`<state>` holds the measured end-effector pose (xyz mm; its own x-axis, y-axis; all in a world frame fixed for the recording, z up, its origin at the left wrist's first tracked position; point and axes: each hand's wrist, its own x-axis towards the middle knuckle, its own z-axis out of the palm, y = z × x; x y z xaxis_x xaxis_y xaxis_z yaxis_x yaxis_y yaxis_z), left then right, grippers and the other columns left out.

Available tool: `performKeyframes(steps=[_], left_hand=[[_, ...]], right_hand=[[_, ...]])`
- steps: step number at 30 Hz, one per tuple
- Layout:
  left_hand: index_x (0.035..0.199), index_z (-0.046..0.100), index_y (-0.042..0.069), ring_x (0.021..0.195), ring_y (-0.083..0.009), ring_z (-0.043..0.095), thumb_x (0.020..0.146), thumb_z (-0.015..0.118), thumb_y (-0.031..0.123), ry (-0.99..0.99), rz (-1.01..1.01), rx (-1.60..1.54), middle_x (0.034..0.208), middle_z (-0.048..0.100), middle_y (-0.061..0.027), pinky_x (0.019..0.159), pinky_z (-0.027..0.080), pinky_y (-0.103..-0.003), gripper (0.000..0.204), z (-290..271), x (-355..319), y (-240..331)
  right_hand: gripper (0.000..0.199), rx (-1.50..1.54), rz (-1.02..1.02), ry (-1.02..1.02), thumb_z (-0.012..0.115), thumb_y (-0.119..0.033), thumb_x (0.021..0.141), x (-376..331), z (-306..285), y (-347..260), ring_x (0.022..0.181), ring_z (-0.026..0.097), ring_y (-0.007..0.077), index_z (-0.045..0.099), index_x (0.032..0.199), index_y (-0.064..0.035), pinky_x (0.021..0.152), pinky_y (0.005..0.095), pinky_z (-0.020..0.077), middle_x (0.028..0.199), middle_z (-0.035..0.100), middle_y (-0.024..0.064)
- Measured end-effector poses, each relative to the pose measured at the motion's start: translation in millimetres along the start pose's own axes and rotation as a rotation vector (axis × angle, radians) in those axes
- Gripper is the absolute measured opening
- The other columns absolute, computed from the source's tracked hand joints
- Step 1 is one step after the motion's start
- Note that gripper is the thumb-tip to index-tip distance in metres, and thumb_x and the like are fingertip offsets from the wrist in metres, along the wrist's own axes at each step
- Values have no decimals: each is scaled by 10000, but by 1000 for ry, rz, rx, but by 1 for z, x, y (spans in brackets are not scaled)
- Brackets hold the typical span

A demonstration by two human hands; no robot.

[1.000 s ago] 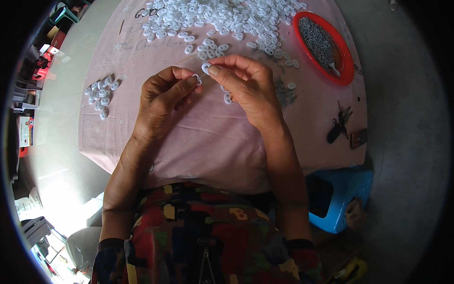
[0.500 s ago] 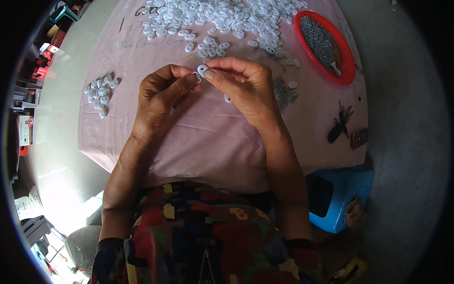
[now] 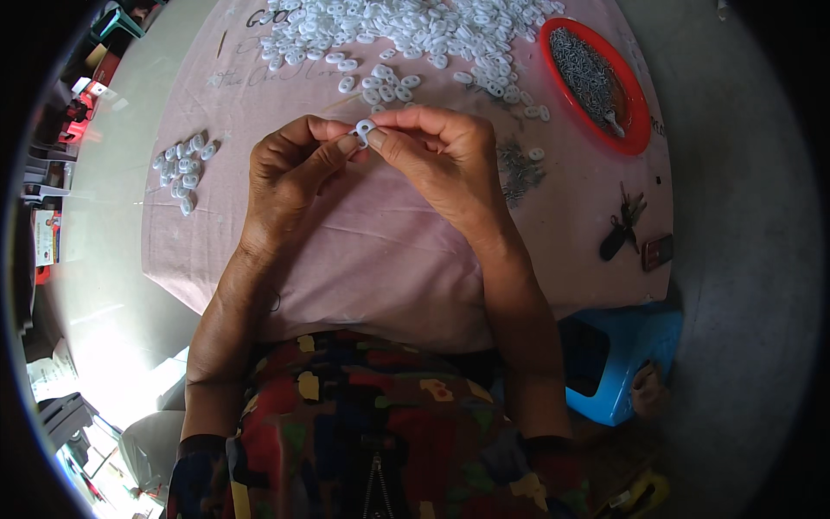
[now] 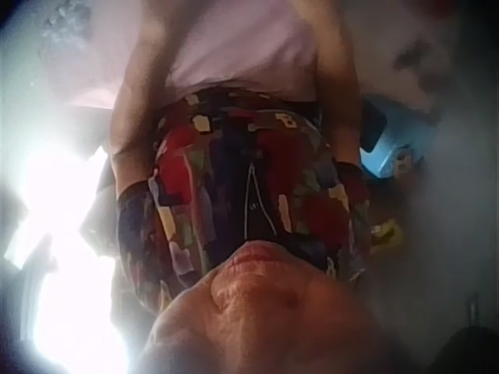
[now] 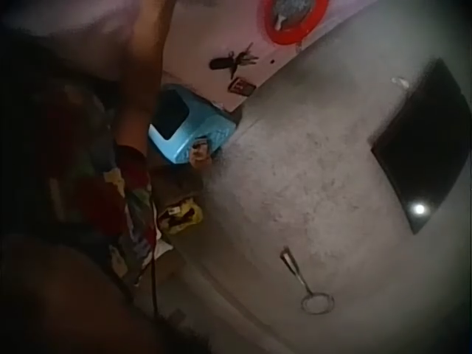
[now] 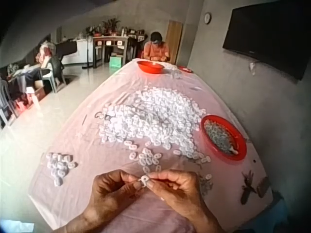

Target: The person assembles plastic cord locks by inserting springs into plastic components and snapping the pieces together by hand.

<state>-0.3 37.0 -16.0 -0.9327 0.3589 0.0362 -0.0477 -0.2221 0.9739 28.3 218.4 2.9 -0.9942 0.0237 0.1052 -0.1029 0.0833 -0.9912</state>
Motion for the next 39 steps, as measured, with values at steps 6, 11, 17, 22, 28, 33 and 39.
performKeyframes(steps=[6, 11, 17, 22, 28, 33, 39], left_hand=[[982, 679, 2, 750, -53, 610, 919, 671, 73, -16, 10, -1, 846, 699, -31, 666, 488, -192, 95, -2, 1, -2], [994, 679, 21, 720, -51, 604, 928, 663, 96, -39, -119, -112, 856, 706, -38, 624, 465, -189, 101, -6, 4, 4], [1003, 681, 32, 707, -55, 598, 919, 672, 143, -22, -206, -220, 861, 695, -29, 593, 422, -188, 139, -7, 4, 1], [999, 687, 25, 732, -55, 600, 908, 678, 130, -6, -290, -326, 847, 683, -10, 627, 428, -190, 140, -7, 4, 4], [1002, 693, 38, 747, -52, 603, 912, 673, 144, -5, -318, -318, 855, 684, -3, 655, 438, -197, 141, -6, 3, 3], [1009, 679, 22, 763, -88, 599, 925, 660, 158, -45, -295, -318, 896, 676, -27, 658, 433, -219, 161, -9, 5, 1], [938, 690, 59, 702, -37, 574, 932, 675, 179, -5, -215, -245, 809, 660, 10, 599, 426, -171, 121, -4, 4, -3]], right_hand=[[191, -26, -26, 13, 714, -77, 877, 0, 2, 4, 615, 502, 14, 720, 1057, -13, 533, 163, 384, 814, 687, 3], [212, -13, -43, 1, 707, -73, 884, 0, 4, 1, 648, 532, 16, 710, 1083, -1, 553, 161, 407, 835, 688, 8], [317, -120, -262, -25, 747, -24, 837, -1, 4, 13, 792, 601, 33, 674, 1144, 10, 594, 158, 456, 911, 684, 24], [374, -416, -425, 89, 842, -63, 705, 0, 12, 9, 695, 630, 140, 687, 1043, -20, 601, 258, 512, 873, 690, 71], [357, -508, -540, 129, 804, -35, 735, 1, 12, 14, 657, 544, 41, 695, 1075, -48, 508, 186, 397, 866, 668, -2], [352, -520, -547, 129, 792, -40, 734, 1, 11, 12, 652, 545, 49, 695, 1072, -51, 506, 189, 396, 860, 661, -3], [383, -567, -591, 94, 786, -43, 732, 1, 13, 11, 685, 564, 80, 687, 1102, -57, 528, 207, 420, 873, 652, 17]])
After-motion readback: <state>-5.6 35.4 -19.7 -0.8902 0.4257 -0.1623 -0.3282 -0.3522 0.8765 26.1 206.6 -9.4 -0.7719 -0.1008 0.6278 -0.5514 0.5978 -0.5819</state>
